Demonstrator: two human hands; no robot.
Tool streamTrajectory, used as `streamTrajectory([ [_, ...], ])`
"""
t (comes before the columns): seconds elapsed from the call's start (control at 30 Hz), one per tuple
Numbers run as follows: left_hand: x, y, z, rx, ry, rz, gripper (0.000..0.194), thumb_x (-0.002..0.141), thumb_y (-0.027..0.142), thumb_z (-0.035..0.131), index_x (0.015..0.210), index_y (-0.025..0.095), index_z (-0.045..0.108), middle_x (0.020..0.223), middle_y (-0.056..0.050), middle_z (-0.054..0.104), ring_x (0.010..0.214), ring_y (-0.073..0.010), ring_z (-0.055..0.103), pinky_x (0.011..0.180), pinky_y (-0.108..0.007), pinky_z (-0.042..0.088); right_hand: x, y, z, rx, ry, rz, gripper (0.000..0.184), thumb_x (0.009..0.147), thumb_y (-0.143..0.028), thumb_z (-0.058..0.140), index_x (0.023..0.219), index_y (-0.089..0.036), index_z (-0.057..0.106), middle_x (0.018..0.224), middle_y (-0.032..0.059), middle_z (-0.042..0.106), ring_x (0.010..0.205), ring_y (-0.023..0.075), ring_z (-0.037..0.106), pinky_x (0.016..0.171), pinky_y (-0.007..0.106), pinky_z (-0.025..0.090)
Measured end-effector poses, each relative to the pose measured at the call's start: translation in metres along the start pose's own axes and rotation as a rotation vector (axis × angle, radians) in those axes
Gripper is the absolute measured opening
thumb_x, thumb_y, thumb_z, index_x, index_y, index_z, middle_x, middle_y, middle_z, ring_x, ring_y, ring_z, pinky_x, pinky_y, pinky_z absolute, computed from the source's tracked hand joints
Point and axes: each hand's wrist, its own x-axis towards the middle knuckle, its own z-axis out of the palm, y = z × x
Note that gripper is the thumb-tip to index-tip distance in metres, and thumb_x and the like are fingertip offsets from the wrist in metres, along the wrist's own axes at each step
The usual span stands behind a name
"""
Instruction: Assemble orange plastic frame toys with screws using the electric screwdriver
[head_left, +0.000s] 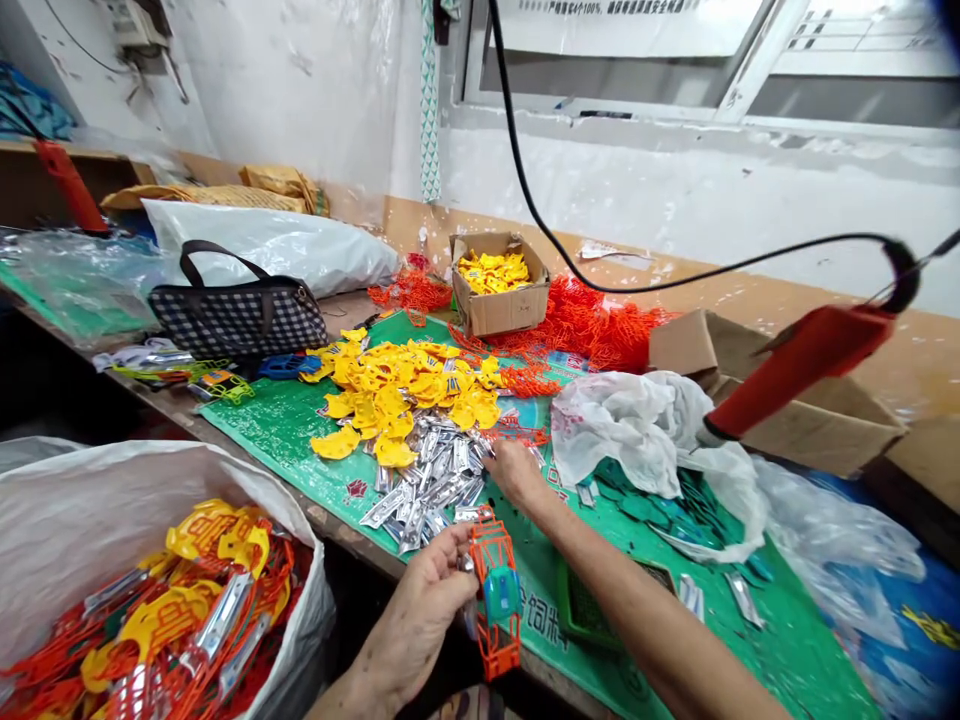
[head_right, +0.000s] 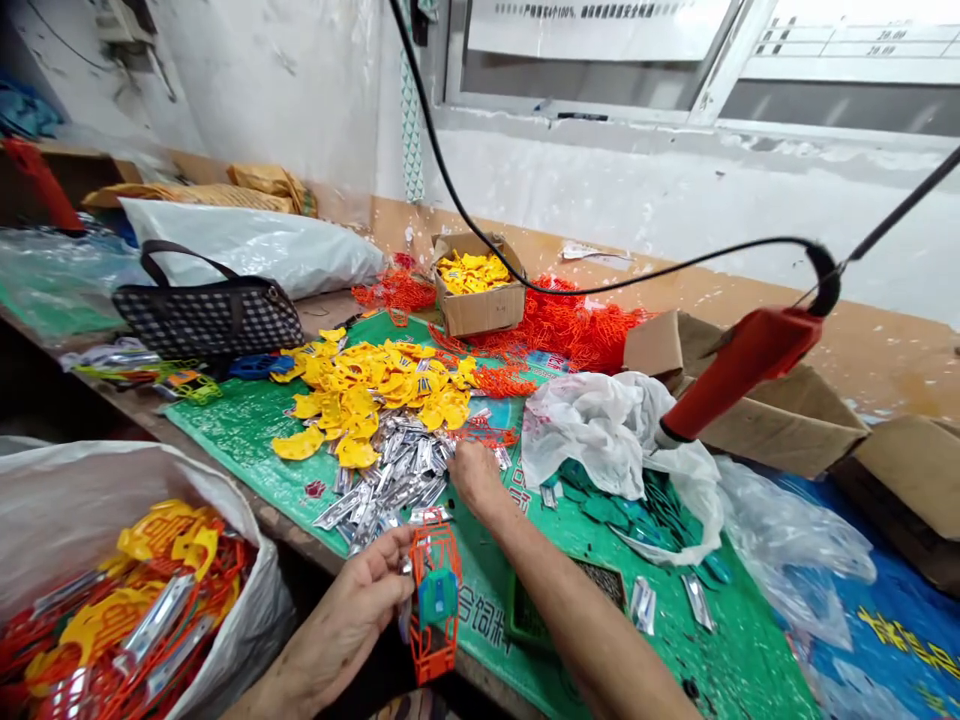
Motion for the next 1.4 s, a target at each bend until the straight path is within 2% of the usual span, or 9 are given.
streamTrajectory([
  [0.2,0.003,-0.003,-0.002,-0.16,-0.01,0.011,0.048,0.063,0.001,0.055,0.106,0.017,0.07,0.096,-0.004,0.075,0.091,-0.0184,0.068,0.081,-0.026,0.05,0.001,0.001,-0.001,0.129,-0.016,0.024,0.033,0.092,-0.034,0.059,0.121,-0.017,0.058,0.122,0.0091,0.061,0.105,0.0222,0.062,0.088,0.043,0.054],
  [0.4,0.005,-0.004,-0.008,-0.234,0.071,0.027,0.047,0.058,0.0,0.058,0.1,0.017,0.071,0.091,-0.003,0.076,0.083,-0.017,0.068,0.08,-0.026,0.051,-0.008,0.004,-0.01,0.451,-0.038,-0.001,0.03,0.092,-0.034,0.059,0.116,-0.015,0.059,0.116,0.008,0.062,0.099,0.0209,0.063,0.084,0.041,0.055],
  [0.53,0.004,-0.002,-0.008,-0.249,0.143,0.035,0.046,0.056,0.002,0.06,0.098,0.016,0.071,0.093,-0.004,0.076,0.079,-0.0157,0.068,0.077,-0.025,0.051,-0.046,0.019,-0.03,0.757,-0.112,-0.012,0.018,0.092,-0.032,0.054,0.086,-0.015,0.058,0.078,0.0,0.06,0.072,0.0146,0.062,0.061,0.027,0.052],
  [0.67,0.007,-0.003,-0.005,-0.259,0.132,0.063,0.044,0.056,0.001,0.059,0.097,0.017,0.07,0.089,-0.003,0.076,0.073,-0.0144,0.066,0.072,-0.024,0.051,-0.105,0.037,-0.039,1.022,-0.238,-0.037,0.028,0.084,-0.044,0.055,0.073,-0.02,0.046,0.064,-0.0039,0.052,0.056,0.0109,0.055,0.051,0.024,0.047],
  [0.8,0.011,-0.008,0.0,-0.248,0.103,0.072,0.043,0.058,0.002,0.06,0.097,0.018,0.069,0.089,-0.002,0.075,0.072,-0.0147,0.066,0.072,-0.025,0.052,-0.145,0.044,-0.027,1.411,-0.354,0.009,0.043,0.07,-0.05,0.073,0.094,-0.019,0.056,0.061,-0.0082,0.05,0.043,0.0068,0.048,0.044,0.022,0.043],
  [0.9,0.011,-0.01,0.004,-0.234,0.087,0.054,0.043,0.059,0.003,0.061,0.099,0.019,0.068,0.091,-0.001,0.075,0.074,-0.0144,0.067,0.073,-0.025,0.052,-0.154,0.044,-0.02,1.621,-0.304,0.07,0.063,0.062,-0.043,0.084,0.113,-0.019,0.056,0.058,-0.0105,0.05,0.041,0.006,0.048,0.043,0.021,0.042],
  [1.0,0.008,-0.011,0.008,-0.219,0.074,0.043,0.046,0.059,0.004,0.062,0.102,0.019,0.066,0.089,-0.001,0.075,0.075,-0.0162,0.068,0.074,-0.028,0.052,-0.154,0.043,-0.018,1.681,-0.286,0.077,0.062,0.06,-0.041,0.086,0.111,-0.017,0.058,0.056,-0.0099,0.053,0.041,0.0063,0.049,0.044,0.021,0.043],
  [1.23,0.003,-0.011,0.012,-0.231,0.06,0.045,0.047,0.057,0.003,0.061,0.101,0.02,0.067,0.088,-0.001,0.076,0.083,-0.0194,0.069,0.082,-0.033,0.051,-0.156,0.043,-0.017,1.679,-0.372,0.066,0.042,0.061,-0.041,0.085,0.087,-0.014,0.066,0.06,-0.0049,0.059,0.042,0.0039,0.048,0.044,0.019,0.039],
  [1.4,0.003,-0.013,0.016,-0.104,0.042,0.061,0.045,0.063,0.002,0.059,0.104,0.018,0.069,0.093,-0.003,0.077,0.089,-0.0195,0.069,0.087,-0.032,0.05,-0.156,0.047,-0.018,1.655,-0.323,0.072,0.039,0.06,-0.042,0.084,0.078,-0.015,0.063,0.058,-0.0051,0.06,0.043,0.0044,0.047,0.045,0.019,0.035],
])
